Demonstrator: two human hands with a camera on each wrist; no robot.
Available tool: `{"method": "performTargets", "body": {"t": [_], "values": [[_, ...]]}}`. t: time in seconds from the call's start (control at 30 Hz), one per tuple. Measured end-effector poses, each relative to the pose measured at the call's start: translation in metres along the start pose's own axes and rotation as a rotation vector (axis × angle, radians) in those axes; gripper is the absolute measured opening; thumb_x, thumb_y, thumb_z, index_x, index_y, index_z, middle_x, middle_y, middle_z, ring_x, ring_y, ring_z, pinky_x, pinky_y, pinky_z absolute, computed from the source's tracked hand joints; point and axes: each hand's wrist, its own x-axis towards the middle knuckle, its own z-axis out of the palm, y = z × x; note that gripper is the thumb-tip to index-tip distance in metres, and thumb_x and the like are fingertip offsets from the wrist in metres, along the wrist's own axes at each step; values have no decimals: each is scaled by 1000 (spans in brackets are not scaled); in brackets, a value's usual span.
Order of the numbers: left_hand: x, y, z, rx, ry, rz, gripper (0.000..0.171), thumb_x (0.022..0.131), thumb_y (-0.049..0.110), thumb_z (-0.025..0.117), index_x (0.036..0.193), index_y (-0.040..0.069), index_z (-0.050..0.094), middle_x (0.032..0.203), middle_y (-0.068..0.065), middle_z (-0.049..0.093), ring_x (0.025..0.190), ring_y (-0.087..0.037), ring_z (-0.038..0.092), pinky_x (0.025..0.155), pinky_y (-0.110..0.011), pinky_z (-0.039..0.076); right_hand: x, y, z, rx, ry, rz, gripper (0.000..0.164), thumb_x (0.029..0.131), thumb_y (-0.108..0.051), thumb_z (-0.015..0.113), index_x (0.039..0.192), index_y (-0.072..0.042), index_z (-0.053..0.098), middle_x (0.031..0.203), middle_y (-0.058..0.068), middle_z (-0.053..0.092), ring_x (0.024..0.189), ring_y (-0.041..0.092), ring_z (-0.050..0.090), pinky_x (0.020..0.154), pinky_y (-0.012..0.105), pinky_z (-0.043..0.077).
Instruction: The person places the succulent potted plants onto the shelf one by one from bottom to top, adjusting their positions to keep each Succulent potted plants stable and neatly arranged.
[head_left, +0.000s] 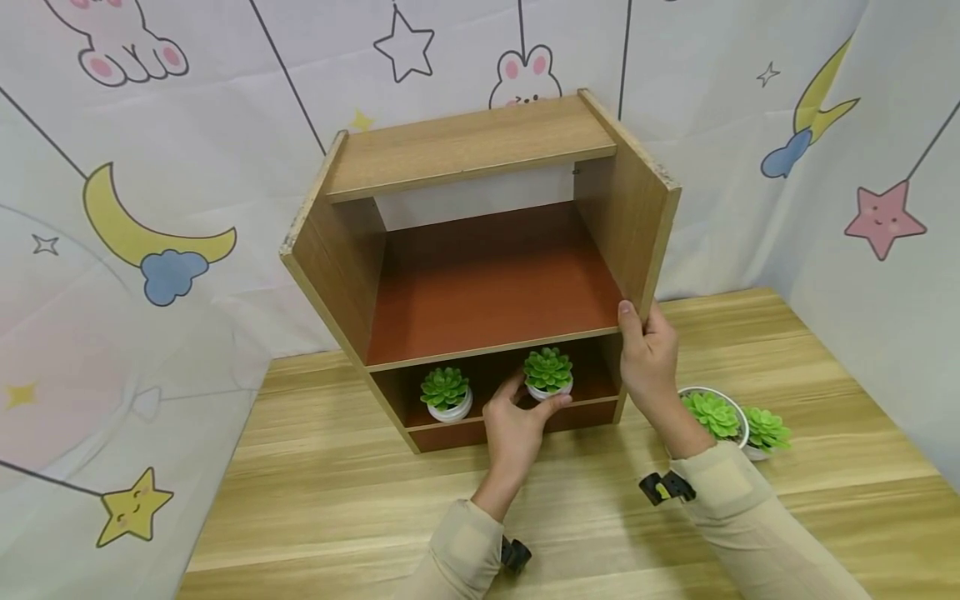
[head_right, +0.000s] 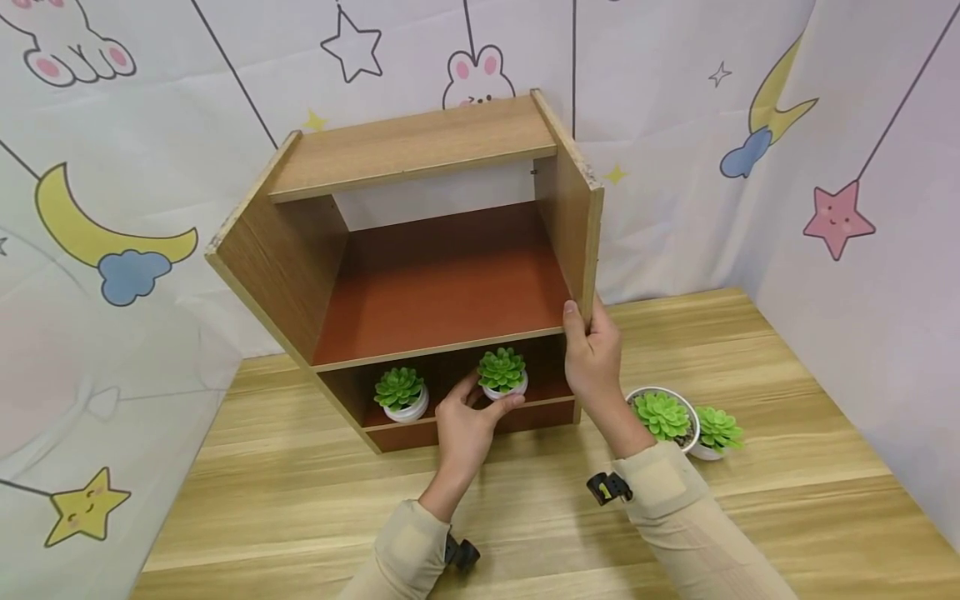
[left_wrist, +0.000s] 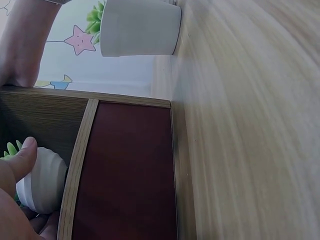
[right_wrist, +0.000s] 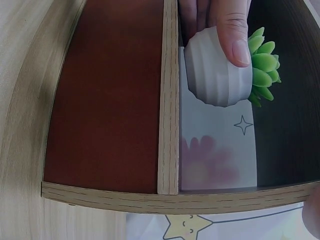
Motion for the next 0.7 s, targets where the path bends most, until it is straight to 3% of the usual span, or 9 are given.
{"method": "performTargets", "body": {"t": [0.23,0.7], "values": [[0,1,0,-27,-11,-12,66,68,21,92,126,6,66,120,-9,66,106,-21,64,83,-35,54,0,0,0,6,8,3,25,101,0,48,112,19,59,103,29,64,95,7,58,81,21,44],[2,5,1,10,-31,-20,65,68,21,91,127,7,66,117,-6,67,104,-16,65,81,-31,54,0,0,0,-8,8,-1,25,100,0,48,113,19,59,107,30,64,97,6,57,83,20,44]]}}
